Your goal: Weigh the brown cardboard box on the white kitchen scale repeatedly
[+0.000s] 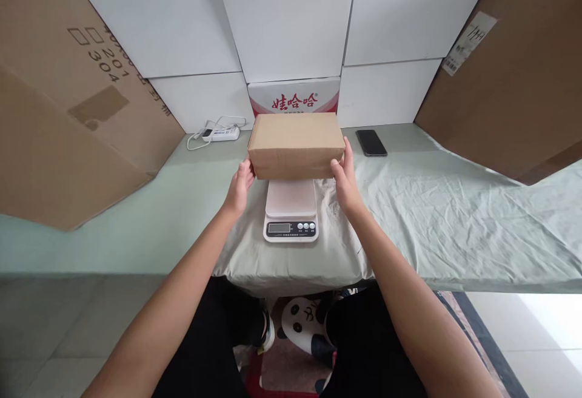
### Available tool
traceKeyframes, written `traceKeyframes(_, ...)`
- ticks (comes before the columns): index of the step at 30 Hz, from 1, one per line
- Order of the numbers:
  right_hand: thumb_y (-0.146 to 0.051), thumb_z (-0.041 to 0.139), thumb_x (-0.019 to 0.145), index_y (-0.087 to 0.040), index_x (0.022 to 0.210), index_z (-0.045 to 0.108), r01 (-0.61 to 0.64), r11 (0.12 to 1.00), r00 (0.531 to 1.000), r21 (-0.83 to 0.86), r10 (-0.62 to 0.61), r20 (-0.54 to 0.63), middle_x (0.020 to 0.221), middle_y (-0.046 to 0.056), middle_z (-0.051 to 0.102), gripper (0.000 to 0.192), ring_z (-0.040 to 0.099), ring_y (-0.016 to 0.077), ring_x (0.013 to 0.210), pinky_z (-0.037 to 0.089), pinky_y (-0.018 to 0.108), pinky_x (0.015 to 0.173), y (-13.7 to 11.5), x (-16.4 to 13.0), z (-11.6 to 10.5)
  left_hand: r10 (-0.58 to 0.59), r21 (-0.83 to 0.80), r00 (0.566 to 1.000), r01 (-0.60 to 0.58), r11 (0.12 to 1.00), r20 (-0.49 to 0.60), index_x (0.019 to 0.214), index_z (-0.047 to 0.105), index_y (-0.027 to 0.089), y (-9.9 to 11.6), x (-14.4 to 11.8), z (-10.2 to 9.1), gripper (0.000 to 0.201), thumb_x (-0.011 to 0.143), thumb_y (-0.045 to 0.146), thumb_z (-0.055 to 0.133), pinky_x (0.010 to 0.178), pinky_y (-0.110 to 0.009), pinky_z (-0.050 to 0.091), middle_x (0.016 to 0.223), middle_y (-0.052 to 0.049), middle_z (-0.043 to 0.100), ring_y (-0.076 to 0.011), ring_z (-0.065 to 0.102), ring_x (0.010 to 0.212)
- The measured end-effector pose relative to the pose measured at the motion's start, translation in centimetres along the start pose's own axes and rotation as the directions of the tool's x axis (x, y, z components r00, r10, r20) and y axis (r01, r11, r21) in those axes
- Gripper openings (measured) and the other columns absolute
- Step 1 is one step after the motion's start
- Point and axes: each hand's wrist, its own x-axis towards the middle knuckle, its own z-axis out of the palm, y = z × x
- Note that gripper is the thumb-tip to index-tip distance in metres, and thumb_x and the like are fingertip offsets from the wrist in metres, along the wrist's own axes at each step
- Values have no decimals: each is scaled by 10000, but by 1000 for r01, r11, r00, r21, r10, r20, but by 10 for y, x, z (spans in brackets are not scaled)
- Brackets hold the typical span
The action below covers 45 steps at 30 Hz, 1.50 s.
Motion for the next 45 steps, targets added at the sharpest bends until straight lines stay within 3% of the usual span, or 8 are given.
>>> traceKeyframes(3, -765, 536, 1030, -505, 1786, 6, -91, 991, 996, 98, 89, 34, 1922, -26, 212, 960, 292, 321, 1769, 362, 649, 1400, -14, -29, -2, 3, 46, 1000, -3, 999, -5, 1689, 533, 264, 14, -31, -1, 953, 998, 908, 406, 1442, -487, 228, 1856, -84, 398, -334, 295, 1761)
traceKeyframes(9, -699, 580, 1054, -510, 1780, 93, -69, 989, 998, 131, 68, 10, 1865, 21, 379, 895, 388, 349, 1729, 413, 734, 1353, -42, -72, -4, 25, -4, 998, -26, 1000, -55, 1685, 533, 293, 29, -88, 6, 896, 1017, 878, 414, 1435, -491, 255, 1869, -82, 377, -338, 320, 1752)
traceKeyframes(13, -649, 584, 1078, -492, 1772, 134, -50, 990, 999, 131, 47, 25, 1820, 56, 461, 842, 470, 356, 1683, 450, 731, 1334, -54, -89, -5, 10, -77, 992, -20, 997, -124, 1652, 559, 283, 23, -108, 9, 835, 1021, 828, 499, 1398, -520, 344, 1795, -128, 503, -367, 402, 1713)
traceKeyframes(17, -639, 595, 1079, -476, 1753, 201, -27, 991, 999, 134, 21, 46, 1818, 64, 461, 798, 490, 354, 1672, 442, 720, 1346, -56, -95, -3, -28, -102, 989, 13, 995, -143, 1631, 559, 281, 16, -110, 9, 814, 1019, 817, 521, 1351, -540, 416, 1720, -154, 591, -376, 499, 1652)
traceKeyframes(33, -656, 558, 1083, -465, 1741, 183, -124, 983, 992, 138, 119, 46, 1833, 73, 427, 781, 449, 370, 1694, 476, 718, 1321, -56, -93, 2, -78, -68, 981, 67, 995, -175, 1610, 567, 259, 21, -107, 6, 820, 1028, 830, 476, 1319, -526, 454, 1704, -178, 599, -360, 533, 1626)
traceKeyframes(45, -676, 580, 1050, -451, 1694, 289, -145, 977, 988, 159, 153, -37, 1798, 86, 466, 742, 495, 371, 1655, 437, 724, 1333, -55, -93, 3, -86, -69, 976, 73, 995, -199, 1597, 589, 271, 20, -104, 2, 792, 1028, 814, 498, 1360, -543, 403, 1727, -167, 580, -351, 517, 1643)
